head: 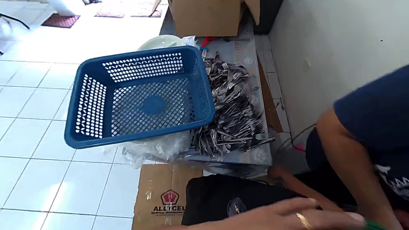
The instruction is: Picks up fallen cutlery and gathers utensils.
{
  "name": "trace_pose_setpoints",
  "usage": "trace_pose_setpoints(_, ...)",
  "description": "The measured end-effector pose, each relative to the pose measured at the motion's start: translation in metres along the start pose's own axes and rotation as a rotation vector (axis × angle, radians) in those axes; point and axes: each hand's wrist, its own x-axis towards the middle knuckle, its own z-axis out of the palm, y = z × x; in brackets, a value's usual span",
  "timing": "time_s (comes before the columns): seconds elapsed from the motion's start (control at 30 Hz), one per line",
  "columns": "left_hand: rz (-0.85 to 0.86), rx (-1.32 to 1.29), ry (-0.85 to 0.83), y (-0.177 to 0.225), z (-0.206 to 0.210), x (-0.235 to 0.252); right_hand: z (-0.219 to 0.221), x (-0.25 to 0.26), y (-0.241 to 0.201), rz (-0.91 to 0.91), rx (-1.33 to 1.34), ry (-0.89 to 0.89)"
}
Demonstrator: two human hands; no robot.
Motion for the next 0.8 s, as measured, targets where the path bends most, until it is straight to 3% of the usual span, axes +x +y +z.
trace_pose_setpoints(0.17, -0.219, 0.024, 0.249, -0.035, -0.025, -0.058, -0.054, -0.051, -0.013, 0.036, 0.096, 0.04)
trace_pose_setpoints(0.4, -0.544, -0.058, 0.589, -0.072, -0.023, -0.132, -0.067, -0.038, -0.003, 0.074, 0.009, -0.022)
trace_pose_setpoints(0.57, -0.655, -0.117, 0.591, -0.096, -0.013, -0.13, -0.081, -0.052, 0.003, 0.139, -0.009, -0.064)
trace_pose_setpoints(0.7, -0.709, -0.178, 0.535, -0.112, -0.002, -0.111, -0.075, -0.026, 0.071, 0.224, 0.103, -0.014)
trace_pose_setpoints(0.8, -0.735, -0.244, 0.596, -0.124, 0.004, -0.096, -0.084, -0.028, 0.108, 0.269, 0.155, -0.054)
